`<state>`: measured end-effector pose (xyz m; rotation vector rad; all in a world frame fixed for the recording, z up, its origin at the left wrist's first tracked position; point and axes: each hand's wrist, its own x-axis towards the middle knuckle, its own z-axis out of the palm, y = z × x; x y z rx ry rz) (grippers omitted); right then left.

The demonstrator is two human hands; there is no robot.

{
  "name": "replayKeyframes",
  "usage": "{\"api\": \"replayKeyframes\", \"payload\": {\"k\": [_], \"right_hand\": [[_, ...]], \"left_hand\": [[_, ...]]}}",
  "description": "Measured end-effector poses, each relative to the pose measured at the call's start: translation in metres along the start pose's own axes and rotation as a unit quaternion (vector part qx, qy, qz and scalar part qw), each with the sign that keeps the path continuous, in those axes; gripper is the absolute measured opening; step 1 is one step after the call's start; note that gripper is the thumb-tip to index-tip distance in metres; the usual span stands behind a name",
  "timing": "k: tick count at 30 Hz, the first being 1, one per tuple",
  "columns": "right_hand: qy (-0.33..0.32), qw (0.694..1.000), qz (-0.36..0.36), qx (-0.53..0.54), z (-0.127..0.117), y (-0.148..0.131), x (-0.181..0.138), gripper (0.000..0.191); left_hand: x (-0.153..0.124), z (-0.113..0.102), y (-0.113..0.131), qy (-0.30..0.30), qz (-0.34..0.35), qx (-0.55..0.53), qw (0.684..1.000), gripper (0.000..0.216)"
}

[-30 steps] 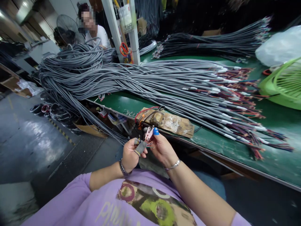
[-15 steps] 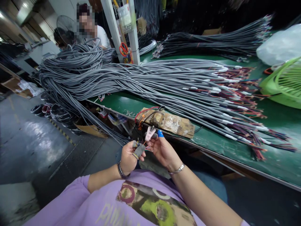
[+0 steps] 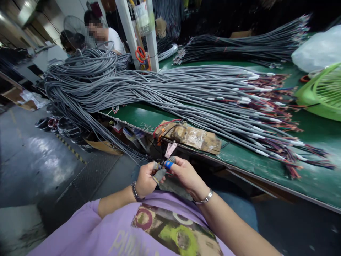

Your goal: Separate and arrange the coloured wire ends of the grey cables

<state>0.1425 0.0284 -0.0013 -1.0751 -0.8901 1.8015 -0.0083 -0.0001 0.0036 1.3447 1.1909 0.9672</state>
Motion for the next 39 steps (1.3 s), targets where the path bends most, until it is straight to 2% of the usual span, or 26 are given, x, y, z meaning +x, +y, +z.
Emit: {"api": "replayKeyframes", "payload": {"k": [6, 12, 15, 19, 25, 29, 34, 39], "right_hand": [[0.019, 0.999, 0.019, 0.023, 0.005, 0.005, -0.004, 0.037], [0.023, 0.996, -0.045, 0.069, 0.002, 0.001, -0.009, 0.035], [0.024, 0.994, -0.036, 0.104, -0.003, 0.001, -0.007, 0.033], [0.000, 0.997, 0.016, 0.079, -0.004, 0.001, -0.003, 0.033], [-0.025, 0.999, -0.012, 0.044, -0.001, 0.002, 0.000, 0.030], [-0.026, 0.999, -0.013, 0.037, -0.002, 0.006, -0.001, 0.030], [-0.002, 0.996, -0.001, 0.084, -0.003, 0.006, 0.000, 0.029], [-0.059, 0.995, 0.004, 0.078, 0.000, 0.004, 0.000, 0.030]], "left_hand": [[0.002, -0.002, 0.003, -0.004, -0.028, -0.025, 0.999, 0.030], [0.005, -0.001, 0.001, 0.075, -0.068, -0.145, 0.984, 0.040], [0.008, 0.000, -0.002, 0.101, -0.081, -0.193, 0.973, 0.040], [0.007, 0.003, -0.002, 0.072, -0.096, -0.222, 0.968, 0.041], [0.006, 0.006, -0.001, 0.034, -0.108, -0.214, 0.970, 0.042], [0.006, 0.005, -0.004, 0.040, -0.095, -0.215, 0.971, 0.042], [0.006, 0.003, -0.005, 0.050, -0.072, -0.232, 0.969, 0.040], [0.005, 0.004, -0.005, 0.025, -0.081, -0.224, 0.971, 0.041]]}}
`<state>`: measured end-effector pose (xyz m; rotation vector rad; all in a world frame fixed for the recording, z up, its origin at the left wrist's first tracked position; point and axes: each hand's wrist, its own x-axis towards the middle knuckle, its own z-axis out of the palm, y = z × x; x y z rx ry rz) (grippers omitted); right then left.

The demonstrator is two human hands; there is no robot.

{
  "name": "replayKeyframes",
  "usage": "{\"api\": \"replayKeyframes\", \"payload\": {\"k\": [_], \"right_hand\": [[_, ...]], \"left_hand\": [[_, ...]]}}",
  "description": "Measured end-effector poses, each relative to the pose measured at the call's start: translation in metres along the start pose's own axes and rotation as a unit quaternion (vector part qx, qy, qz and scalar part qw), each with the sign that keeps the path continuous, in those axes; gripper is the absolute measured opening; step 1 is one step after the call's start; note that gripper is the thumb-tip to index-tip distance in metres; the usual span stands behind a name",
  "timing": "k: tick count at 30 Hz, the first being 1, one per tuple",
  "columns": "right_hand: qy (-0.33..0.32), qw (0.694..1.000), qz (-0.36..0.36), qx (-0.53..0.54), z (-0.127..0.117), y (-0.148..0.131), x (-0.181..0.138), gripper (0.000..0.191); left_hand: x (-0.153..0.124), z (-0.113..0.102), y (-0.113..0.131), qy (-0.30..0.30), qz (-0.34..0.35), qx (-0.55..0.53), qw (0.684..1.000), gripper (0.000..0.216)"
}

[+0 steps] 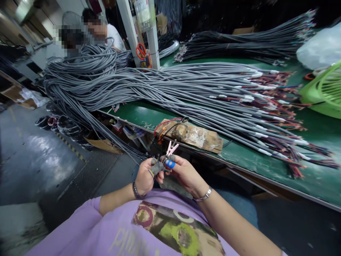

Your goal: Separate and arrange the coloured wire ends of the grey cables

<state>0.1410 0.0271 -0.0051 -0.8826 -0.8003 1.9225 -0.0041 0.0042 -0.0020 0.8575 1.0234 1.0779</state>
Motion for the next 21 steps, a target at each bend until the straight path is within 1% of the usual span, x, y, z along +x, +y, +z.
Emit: {"api": "replayKeyframes", "payload": {"k": [2, 5, 9, 11, 13, 18, 21], "right_hand": [[0.003, 1.000, -0.013, -0.007, 0.001, 0.002, 0.000, 0.030], [0.041, 0.998, -0.042, -0.030, 0.000, 0.004, 0.000, 0.029], [0.066, 0.994, -0.049, -0.076, -0.004, 0.006, -0.001, 0.030], [0.068, 0.993, -0.051, -0.086, -0.005, 0.006, -0.002, 0.032], [0.073, 0.992, -0.058, -0.090, -0.004, 0.006, -0.004, 0.031], [0.088, 0.990, -0.073, -0.083, 0.001, 0.006, -0.006, 0.029], [0.078, 0.996, -0.052, -0.013, -0.002, 0.006, -0.003, 0.027]], "left_hand": [[0.000, 0.000, 0.000, -0.004, -0.008, 0.013, 1.000, 0.043], [-0.002, 0.000, 0.003, -0.006, -0.009, 0.055, 0.998, 0.047], [-0.003, 0.001, 0.009, -0.016, 0.011, 0.132, 0.991, 0.047], [-0.004, 0.001, 0.011, -0.010, 0.018, 0.144, 0.989, 0.046], [-0.003, 0.001, 0.010, 0.005, 0.020, 0.130, 0.991, 0.045], [-0.001, -0.002, 0.002, 0.047, 0.030, 0.049, 0.997, 0.040], [-0.001, -0.003, -0.002, 0.054, 0.038, 0.015, 0.998, 0.037]]}}
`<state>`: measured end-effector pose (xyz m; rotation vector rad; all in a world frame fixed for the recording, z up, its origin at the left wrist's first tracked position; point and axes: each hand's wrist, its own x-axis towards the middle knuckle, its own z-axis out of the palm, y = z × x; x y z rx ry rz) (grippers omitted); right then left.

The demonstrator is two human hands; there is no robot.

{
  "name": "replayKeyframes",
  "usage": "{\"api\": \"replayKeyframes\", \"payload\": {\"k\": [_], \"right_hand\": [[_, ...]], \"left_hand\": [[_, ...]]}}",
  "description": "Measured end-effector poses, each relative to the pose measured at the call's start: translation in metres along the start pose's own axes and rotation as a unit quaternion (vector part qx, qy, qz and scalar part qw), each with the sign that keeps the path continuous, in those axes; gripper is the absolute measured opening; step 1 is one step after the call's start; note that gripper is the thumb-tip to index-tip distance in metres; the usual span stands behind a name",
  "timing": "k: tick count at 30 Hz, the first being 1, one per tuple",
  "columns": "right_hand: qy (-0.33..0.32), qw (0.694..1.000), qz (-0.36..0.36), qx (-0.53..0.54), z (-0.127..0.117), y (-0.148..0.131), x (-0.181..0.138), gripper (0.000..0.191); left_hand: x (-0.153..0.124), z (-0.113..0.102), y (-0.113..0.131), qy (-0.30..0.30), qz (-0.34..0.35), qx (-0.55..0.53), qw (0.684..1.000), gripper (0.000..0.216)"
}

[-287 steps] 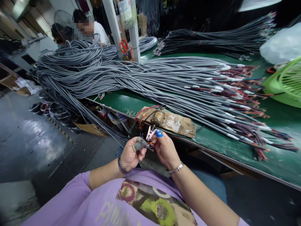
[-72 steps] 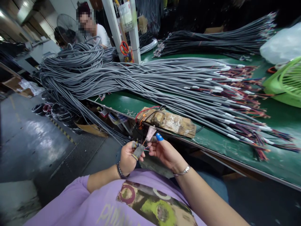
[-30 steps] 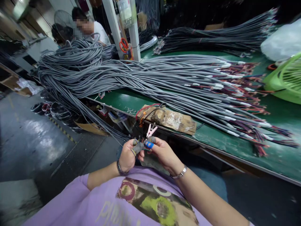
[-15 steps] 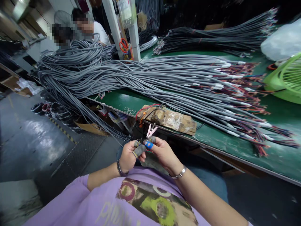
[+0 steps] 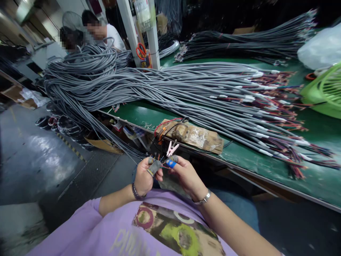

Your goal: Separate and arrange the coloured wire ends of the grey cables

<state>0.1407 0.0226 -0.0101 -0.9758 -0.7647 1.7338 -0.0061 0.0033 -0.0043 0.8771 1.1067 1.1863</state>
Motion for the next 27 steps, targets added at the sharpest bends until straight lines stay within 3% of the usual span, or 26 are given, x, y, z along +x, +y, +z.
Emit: {"api": "replayKeyframes", "payload": {"k": [3, 7, 15, 21, 24, 27], "right_hand": [[-0.004, 0.994, 0.047, 0.099, -0.005, -0.002, 0.009, 0.033], [-0.034, 0.987, 0.071, 0.141, -0.005, -0.010, 0.022, 0.042], [-0.028, 0.989, 0.013, 0.143, 0.005, -0.013, 0.030, 0.035], [0.020, 0.991, -0.010, 0.134, 0.006, -0.011, 0.030, 0.039], [-0.006, 0.994, -0.008, 0.107, 0.007, -0.012, 0.029, 0.045], [-0.046, 0.992, 0.039, 0.108, 0.007, -0.015, 0.031, 0.051]], "left_hand": [[0.000, 0.002, 0.001, -0.005, 0.008, -0.010, 1.000, 0.037], [0.000, 0.011, 0.008, -0.015, 0.015, 0.001, 1.000, 0.040], [0.005, 0.025, 0.017, -0.014, 0.012, 0.050, 0.999, 0.042], [0.005, 0.024, 0.013, -0.013, 0.007, 0.070, 0.997, 0.044], [0.004, 0.023, 0.013, -0.014, 0.014, 0.068, 0.997, 0.045], [0.005, 0.022, 0.013, -0.016, 0.015, 0.069, 0.997, 0.045]]}}
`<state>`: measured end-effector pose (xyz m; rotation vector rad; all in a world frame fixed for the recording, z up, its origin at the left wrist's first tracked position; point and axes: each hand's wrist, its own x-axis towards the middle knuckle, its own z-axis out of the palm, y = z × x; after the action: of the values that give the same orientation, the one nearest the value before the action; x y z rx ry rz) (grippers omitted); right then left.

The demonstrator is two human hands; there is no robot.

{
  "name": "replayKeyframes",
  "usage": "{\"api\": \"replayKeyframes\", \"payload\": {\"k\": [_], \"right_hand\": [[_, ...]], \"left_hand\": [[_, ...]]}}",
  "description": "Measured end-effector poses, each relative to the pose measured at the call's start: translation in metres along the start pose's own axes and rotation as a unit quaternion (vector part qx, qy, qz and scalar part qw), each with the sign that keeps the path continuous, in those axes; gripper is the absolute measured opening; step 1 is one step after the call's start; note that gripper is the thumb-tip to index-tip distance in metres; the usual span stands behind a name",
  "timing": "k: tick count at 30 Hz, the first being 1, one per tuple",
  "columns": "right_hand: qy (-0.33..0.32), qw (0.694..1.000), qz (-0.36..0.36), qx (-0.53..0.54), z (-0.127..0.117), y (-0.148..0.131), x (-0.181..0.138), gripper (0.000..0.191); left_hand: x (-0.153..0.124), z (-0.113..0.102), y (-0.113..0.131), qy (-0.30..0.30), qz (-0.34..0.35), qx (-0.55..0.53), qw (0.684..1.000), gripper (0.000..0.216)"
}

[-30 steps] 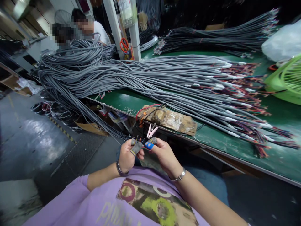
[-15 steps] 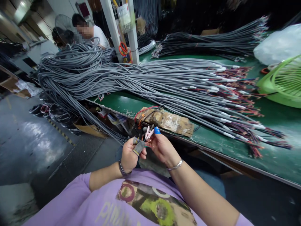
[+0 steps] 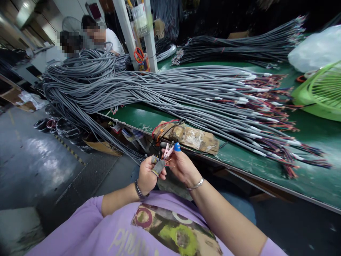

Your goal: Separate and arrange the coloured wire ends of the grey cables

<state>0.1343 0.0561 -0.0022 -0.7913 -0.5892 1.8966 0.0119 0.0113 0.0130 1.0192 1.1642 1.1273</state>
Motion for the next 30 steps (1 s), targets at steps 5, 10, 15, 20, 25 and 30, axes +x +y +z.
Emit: {"api": "replayKeyframes", "payload": {"k": [5, 10, 15, 20, 25, 30], "right_hand": [[0.022, 0.999, 0.007, 0.043, 0.000, -0.001, 0.005, 0.042], [0.022, 0.999, -0.012, 0.022, 0.000, 0.004, 0.006, 0.047], [0.016, 0.999, 0.000, 0.031, 0.000, 0.002, 0.000, 0.052], [0.001, 1.000, 0.021, 0.013, -0.002, -0.003, -0.005, 0.049], [0.037, 0.999, -0.018, -0.003, -0.001, 0.001, -0.005, 0.037], [0.045, 0.999, -0.012, 0.016, 0.002, 0.001, -0.006, 0.037]], "left_hand": [[0.001, 0.000, -0.001, 0.004, -0.002, 0.006, 1.000, 0.046], [0.001, 0.000, -0.001, 0.003, -0.005, 0.010, 1.000, 0.046], [-0.004, -0.005, -0.002, 0.002, 0.006, 0.012, 1.000, 0.044], [-0.007, -0.016, -0.002, 0.013, 0.068, 0.058, 0.996, 0.039], [-0.003, -0.022, 0.001, 0.023, 0.136, 0.128, 0.982, 0.030], [0.002, -0.023, 0.003, 0.047, 0.191, 0.205, 0.959, 0.019]]}}
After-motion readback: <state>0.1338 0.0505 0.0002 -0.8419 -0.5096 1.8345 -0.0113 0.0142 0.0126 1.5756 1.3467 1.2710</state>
